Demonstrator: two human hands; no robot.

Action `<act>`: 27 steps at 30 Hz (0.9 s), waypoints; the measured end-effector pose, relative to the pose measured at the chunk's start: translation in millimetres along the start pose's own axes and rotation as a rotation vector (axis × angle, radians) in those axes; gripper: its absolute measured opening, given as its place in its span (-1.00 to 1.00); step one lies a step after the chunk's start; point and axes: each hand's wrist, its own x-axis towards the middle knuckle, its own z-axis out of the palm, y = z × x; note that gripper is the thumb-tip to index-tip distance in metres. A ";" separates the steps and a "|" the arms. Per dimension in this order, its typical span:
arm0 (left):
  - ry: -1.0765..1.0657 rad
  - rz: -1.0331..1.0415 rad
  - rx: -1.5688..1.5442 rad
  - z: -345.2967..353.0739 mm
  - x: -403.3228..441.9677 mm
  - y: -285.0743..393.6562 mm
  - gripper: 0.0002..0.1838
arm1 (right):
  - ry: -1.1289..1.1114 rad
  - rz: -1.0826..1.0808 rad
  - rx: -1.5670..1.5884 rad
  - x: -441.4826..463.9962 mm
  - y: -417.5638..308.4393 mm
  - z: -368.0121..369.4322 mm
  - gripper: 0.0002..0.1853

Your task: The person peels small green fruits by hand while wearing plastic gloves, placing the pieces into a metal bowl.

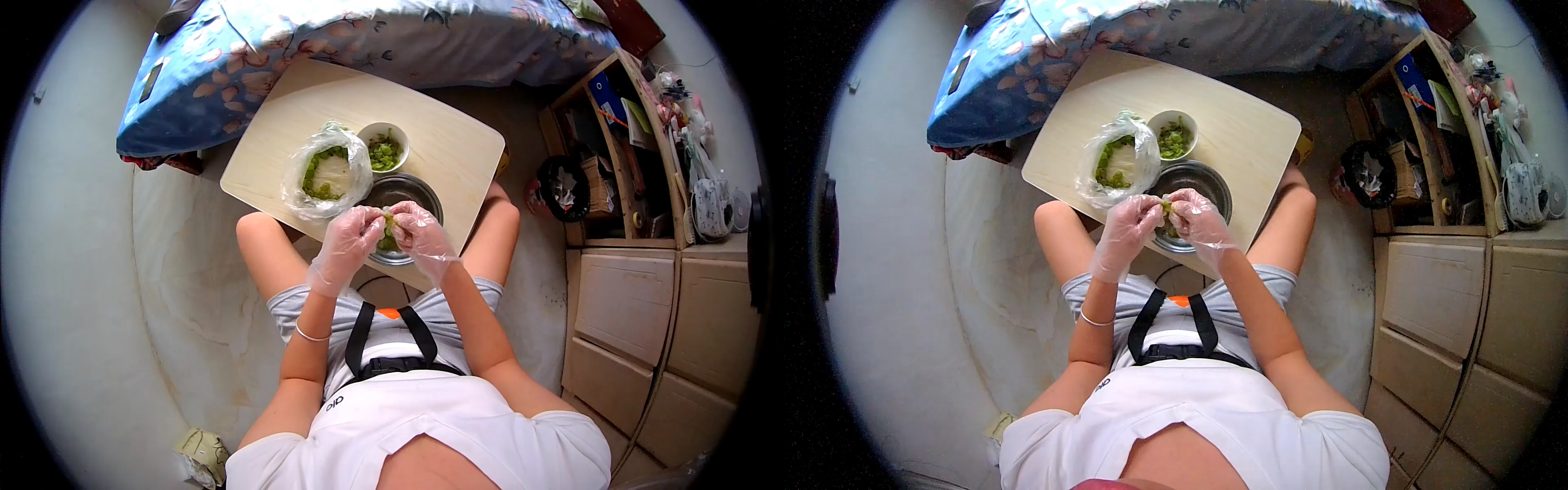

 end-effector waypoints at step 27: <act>0.158 0.105 -0.069 -14.4 27.2 4.3 -0.81 | 0.034 -0.029 -0.019 16.1 28.7 -40.0 -0.67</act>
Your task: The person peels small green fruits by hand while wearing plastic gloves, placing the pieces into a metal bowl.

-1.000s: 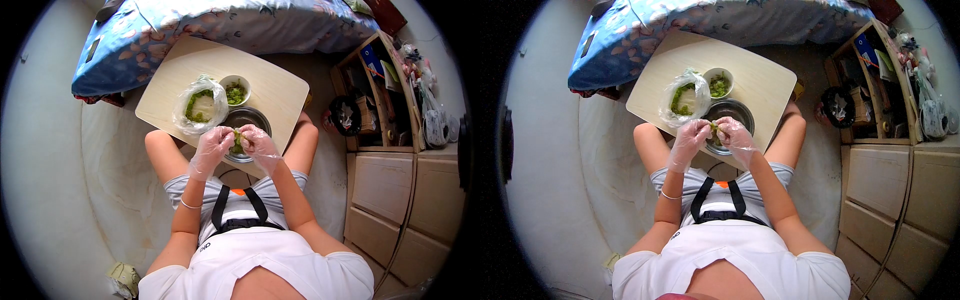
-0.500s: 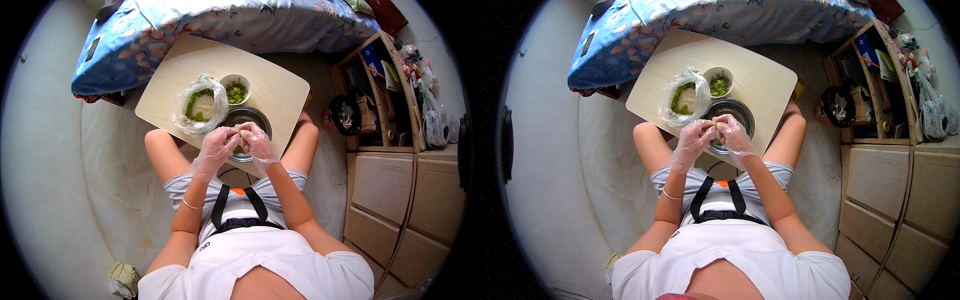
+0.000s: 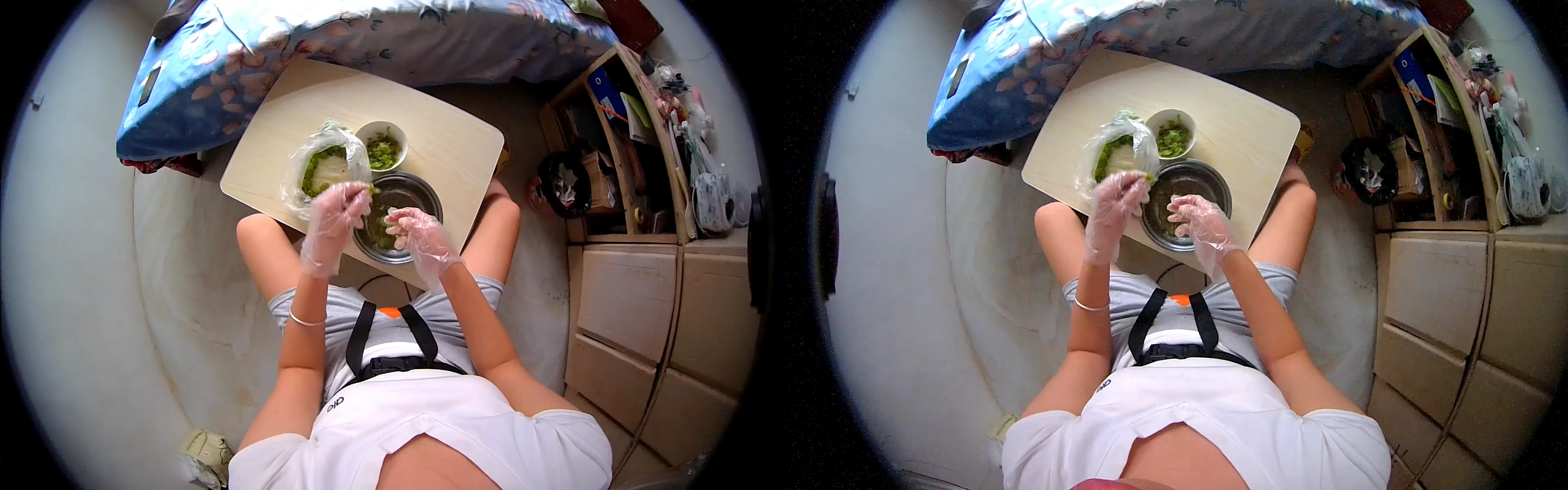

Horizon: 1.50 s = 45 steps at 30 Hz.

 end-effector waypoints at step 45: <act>-0.086 0.473 0.830 27.3 -34.7 -4.2 -0.72 | 0.007 -0.001 -0.123 -1.7 -5.7 13.4 -0.73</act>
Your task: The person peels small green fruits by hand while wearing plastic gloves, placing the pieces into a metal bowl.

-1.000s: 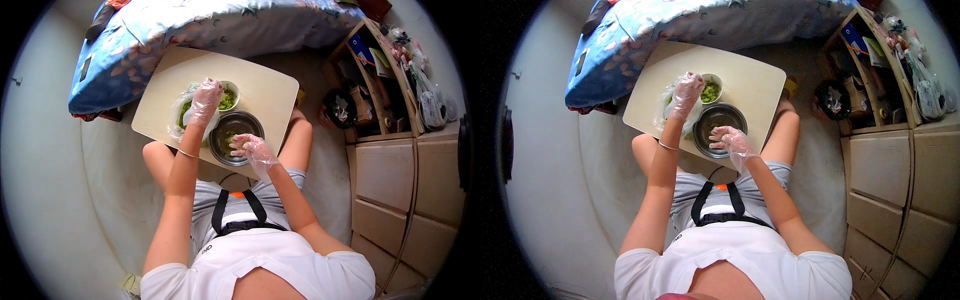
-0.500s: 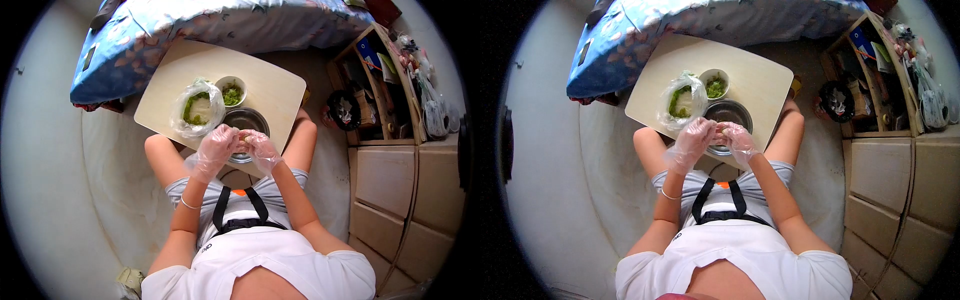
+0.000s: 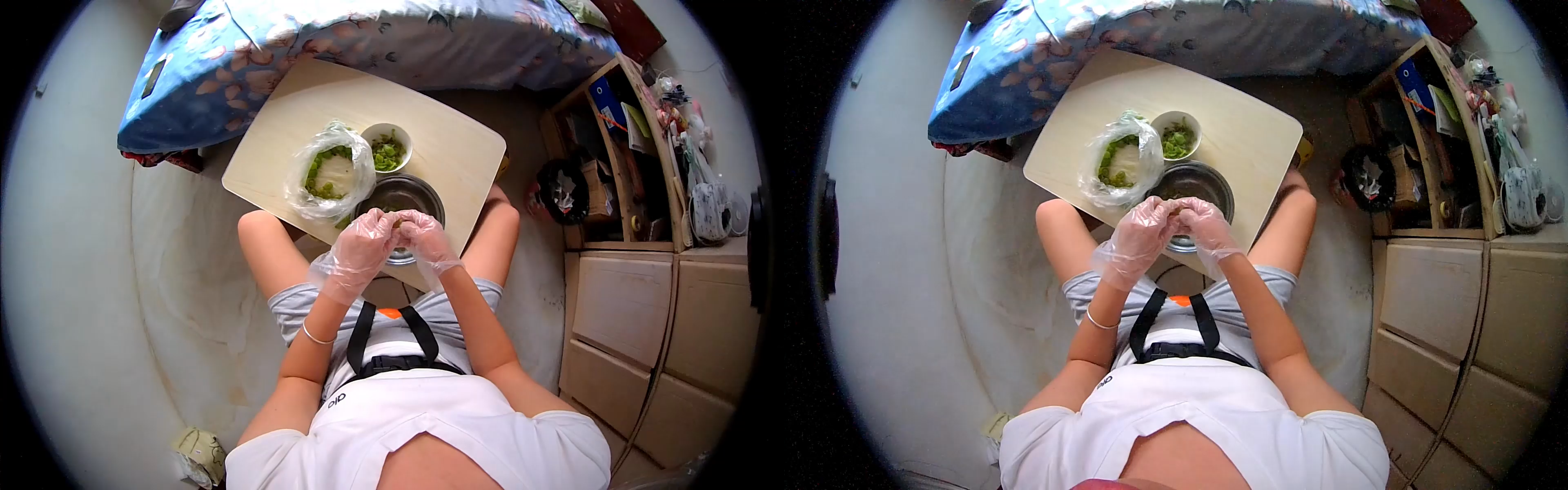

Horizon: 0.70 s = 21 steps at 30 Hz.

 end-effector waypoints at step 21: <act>0.031 -0.126 -0.157 1.3 -2.9 6.9 -0.79 | 0.067 -0.365 -0.526 -22.4 -23.0 15.2 -0.86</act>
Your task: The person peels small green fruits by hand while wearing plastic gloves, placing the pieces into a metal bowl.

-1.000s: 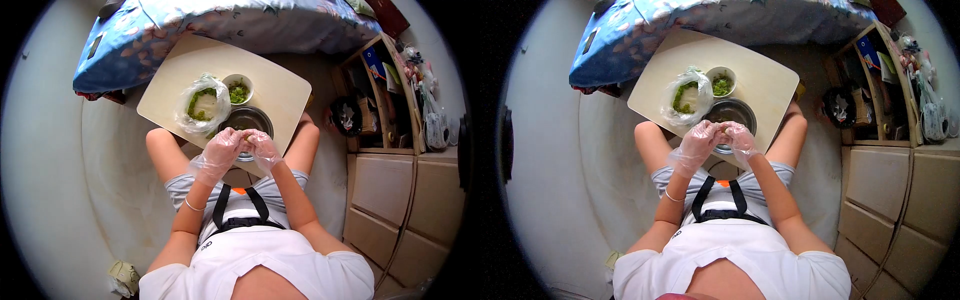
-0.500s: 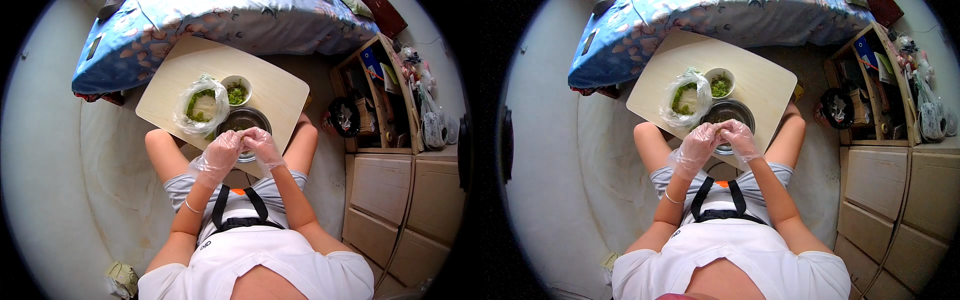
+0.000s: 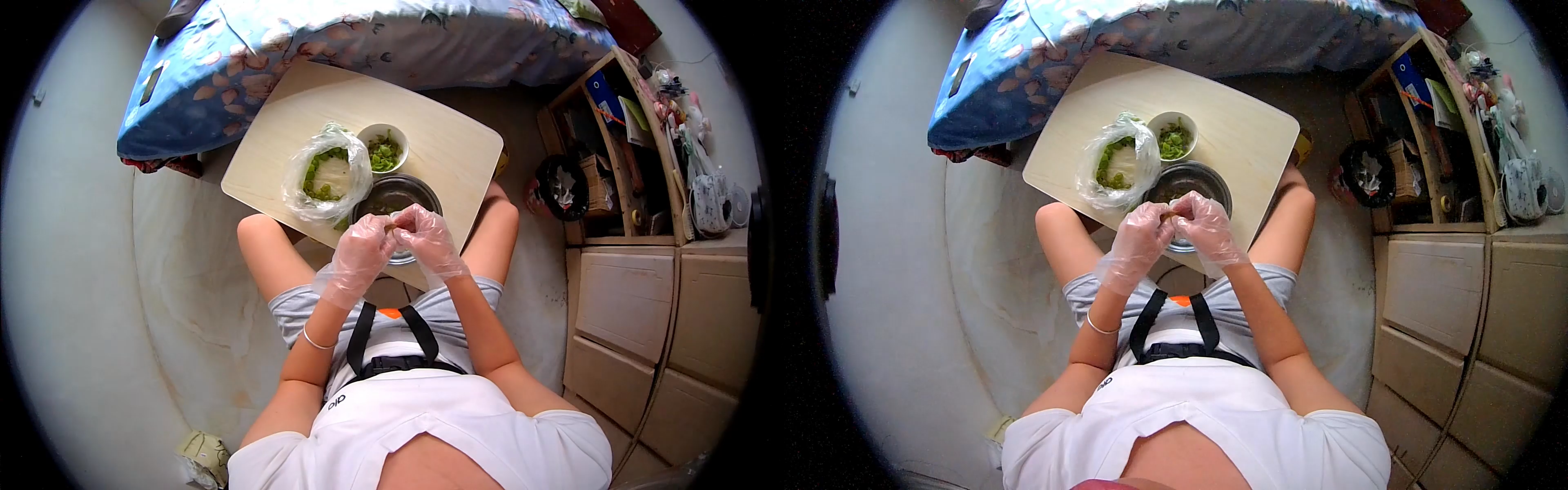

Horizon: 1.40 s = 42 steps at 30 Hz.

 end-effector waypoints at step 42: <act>-0.062 -0.643 -1.246 -9.9 -2.9 -19.2 -0.75 | 0.085 -0.452 -0.336 -10.9 -32.7 4.6 -0.84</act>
